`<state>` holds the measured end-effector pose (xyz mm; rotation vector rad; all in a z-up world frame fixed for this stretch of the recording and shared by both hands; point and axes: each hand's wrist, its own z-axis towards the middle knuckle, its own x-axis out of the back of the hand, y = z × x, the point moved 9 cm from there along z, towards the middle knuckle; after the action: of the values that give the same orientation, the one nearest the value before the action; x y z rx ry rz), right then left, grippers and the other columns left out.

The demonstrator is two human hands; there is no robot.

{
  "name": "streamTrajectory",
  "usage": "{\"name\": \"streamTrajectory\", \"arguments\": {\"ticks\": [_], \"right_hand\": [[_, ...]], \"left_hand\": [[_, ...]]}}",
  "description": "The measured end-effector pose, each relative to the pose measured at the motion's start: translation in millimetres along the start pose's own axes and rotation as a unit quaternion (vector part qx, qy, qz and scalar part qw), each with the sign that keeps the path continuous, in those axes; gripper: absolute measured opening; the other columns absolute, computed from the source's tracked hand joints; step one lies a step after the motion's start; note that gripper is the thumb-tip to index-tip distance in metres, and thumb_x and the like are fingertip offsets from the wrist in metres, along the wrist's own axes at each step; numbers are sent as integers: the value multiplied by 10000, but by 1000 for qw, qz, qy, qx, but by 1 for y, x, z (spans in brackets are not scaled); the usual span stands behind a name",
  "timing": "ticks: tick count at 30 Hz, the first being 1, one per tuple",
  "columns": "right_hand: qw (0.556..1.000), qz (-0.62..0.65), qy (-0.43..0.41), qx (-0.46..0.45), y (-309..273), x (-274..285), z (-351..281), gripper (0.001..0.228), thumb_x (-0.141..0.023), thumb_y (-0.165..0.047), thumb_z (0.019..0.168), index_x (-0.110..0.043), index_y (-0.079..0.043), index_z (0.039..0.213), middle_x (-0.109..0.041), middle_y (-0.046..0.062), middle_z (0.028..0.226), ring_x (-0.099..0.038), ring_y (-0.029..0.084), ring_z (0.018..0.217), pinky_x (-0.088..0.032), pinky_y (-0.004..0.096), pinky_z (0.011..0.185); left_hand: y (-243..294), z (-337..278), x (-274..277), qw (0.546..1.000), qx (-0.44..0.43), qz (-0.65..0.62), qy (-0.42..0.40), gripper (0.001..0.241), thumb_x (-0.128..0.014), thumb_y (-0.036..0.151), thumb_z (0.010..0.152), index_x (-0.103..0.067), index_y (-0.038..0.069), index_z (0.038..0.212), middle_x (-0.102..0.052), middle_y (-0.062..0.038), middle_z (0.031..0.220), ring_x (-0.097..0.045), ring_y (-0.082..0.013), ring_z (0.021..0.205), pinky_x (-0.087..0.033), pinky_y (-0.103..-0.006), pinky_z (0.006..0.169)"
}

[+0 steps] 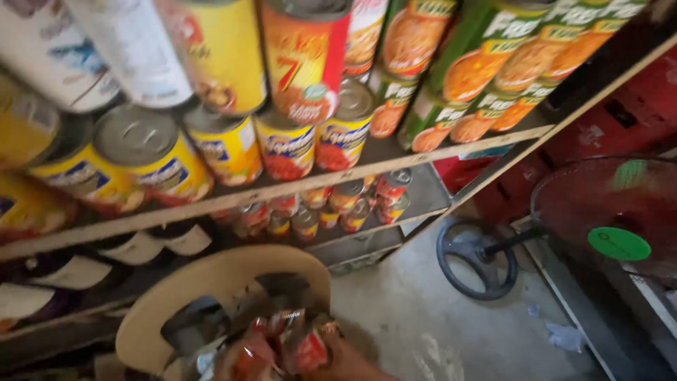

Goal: Organizing and stocking various canned goods on metal shelves.

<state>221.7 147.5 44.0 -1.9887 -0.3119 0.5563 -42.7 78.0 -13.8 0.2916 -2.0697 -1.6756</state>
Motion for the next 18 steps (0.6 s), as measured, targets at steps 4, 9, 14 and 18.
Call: {"name": "streamTrajectory", "arguments": {"ticks": [4, 9, 14, 18], "right_hand": [[993, 51, -61, -85, -47, -19, 38, 625, -769, -39, 754, -583, -68, 1350, -741, 74, 1198, -706, 187, 1076, -566, 344, 944], [970, -208, -44, -119, -88, -38, 24, 582, -800, -181, 786, -608, -93, 1328, -747, 43, 1101, -699, 145, 964, -545, 309, 842], [963, -238, -97, -83, -113, -89, 10, 570, -795, -282, 800, -650, -53, 1302, -720, 69, 1025, -654, 157, 910, -535, 316, 783], [922, -368, -117, -6, -150, -131, -1, 652, -806, -379, 783, -635, -116, 1355, -705, 152, 1102, -671, 295, 1031, -541, 402, 889]], "left_hand": [[54, 33, 59, 994, 104, -27, 21, 443, -673, 172, 897, -651, 1, 1306, -755, -223, 1094, -738, -256, 977, -556, -375, 908], [27, 14, 112, 987, 125, 12, 102, 511, -654, 146, 935, -616, 44, 1433, -743, -179, 1217, -706, -227, 1118, -507, -336, 996], [-44, -8, 98, 967, 103, -216, 85, 813, -695, 43, 874, -370, 125, 1615, -595, -197, 1388, -640, -311, 1109, -528, -405, 916], [-27, -28, 66, 955, 10, -295, 20, 961, -789, 43, 783, -290, 115, 1601, -513, -188, 1446, -620, -317, 1126, -576, -437, 858]]}}
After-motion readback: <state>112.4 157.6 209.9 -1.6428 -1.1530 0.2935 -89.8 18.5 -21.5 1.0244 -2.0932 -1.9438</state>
